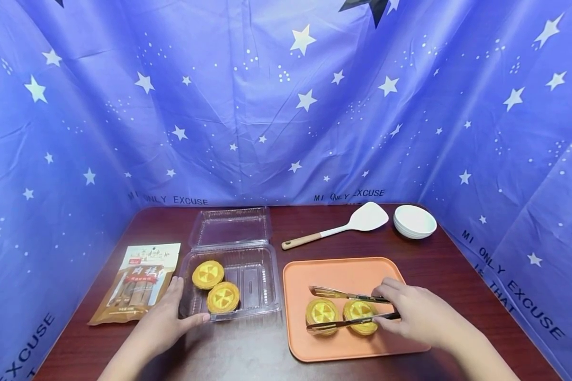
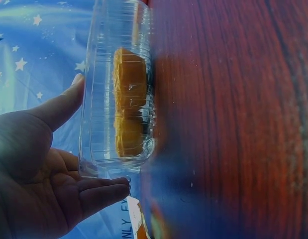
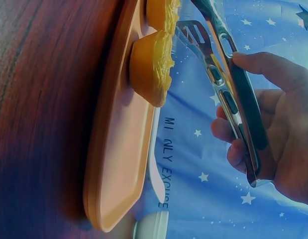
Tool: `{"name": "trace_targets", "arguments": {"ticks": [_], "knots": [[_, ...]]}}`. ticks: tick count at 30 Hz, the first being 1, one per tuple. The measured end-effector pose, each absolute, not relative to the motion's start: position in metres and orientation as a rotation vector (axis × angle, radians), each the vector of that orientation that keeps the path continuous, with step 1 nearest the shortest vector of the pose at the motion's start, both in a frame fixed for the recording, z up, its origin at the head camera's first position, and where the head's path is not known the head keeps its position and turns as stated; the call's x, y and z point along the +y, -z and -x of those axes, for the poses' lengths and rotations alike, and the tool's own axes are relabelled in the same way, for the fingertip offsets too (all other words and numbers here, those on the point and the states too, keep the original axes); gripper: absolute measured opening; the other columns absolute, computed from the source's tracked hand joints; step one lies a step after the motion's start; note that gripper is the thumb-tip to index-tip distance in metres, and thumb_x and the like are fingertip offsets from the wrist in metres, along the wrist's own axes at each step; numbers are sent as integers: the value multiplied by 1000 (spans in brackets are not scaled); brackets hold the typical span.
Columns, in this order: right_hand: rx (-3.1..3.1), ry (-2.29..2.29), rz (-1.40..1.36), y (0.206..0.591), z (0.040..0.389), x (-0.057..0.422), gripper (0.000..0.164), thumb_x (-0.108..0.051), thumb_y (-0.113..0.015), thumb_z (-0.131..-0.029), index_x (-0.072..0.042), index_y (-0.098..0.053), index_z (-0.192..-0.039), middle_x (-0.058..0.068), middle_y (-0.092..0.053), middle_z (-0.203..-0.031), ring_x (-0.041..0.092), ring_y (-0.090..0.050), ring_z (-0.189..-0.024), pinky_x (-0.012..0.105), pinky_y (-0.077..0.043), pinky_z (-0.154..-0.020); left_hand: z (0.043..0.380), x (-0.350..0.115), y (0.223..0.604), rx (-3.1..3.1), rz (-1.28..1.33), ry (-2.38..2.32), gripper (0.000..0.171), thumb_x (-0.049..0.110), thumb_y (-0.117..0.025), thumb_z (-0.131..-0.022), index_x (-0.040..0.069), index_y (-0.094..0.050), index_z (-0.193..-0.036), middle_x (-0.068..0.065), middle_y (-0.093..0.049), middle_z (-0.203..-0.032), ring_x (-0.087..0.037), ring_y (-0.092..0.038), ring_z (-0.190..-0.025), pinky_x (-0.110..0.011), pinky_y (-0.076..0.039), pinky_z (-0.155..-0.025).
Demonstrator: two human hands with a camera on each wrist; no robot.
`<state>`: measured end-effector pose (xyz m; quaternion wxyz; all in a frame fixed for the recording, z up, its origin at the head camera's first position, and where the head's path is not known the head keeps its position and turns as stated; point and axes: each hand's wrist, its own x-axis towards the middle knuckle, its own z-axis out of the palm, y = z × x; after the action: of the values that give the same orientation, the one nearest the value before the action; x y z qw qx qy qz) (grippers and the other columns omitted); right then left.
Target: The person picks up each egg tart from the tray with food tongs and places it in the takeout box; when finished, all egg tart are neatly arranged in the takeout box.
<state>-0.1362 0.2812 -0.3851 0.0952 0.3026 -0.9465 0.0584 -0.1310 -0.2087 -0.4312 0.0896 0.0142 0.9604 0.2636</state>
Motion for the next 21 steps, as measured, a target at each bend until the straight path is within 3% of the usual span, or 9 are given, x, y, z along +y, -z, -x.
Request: {"name": "trace_targets", "arguments": {"ticks": [13,21], "knots": [[-2889,-141,-883,384,135,283,27,-40,-79,-78,-26,-65,-96,-19,-57,-92,2,-63,-76,29,-55,-64,130,-209,432,2857,-45,-791,123,70,-64,-79,-13,-9,-152,-36,-8,-157,-55,-17,-141,-70,-23,-109],[-2892,-202,-937,382,138,284,24,-38,-78,-80,-25,-65,-94,-20,-54,-89,-4,-54,-70,27,-51,-60,131,-208,430,2852,-35,-786,122,69,-65,-80,-12,-9,-152,-36,-7,-157,-55,-17,-142,-71,-23,-108]]}}
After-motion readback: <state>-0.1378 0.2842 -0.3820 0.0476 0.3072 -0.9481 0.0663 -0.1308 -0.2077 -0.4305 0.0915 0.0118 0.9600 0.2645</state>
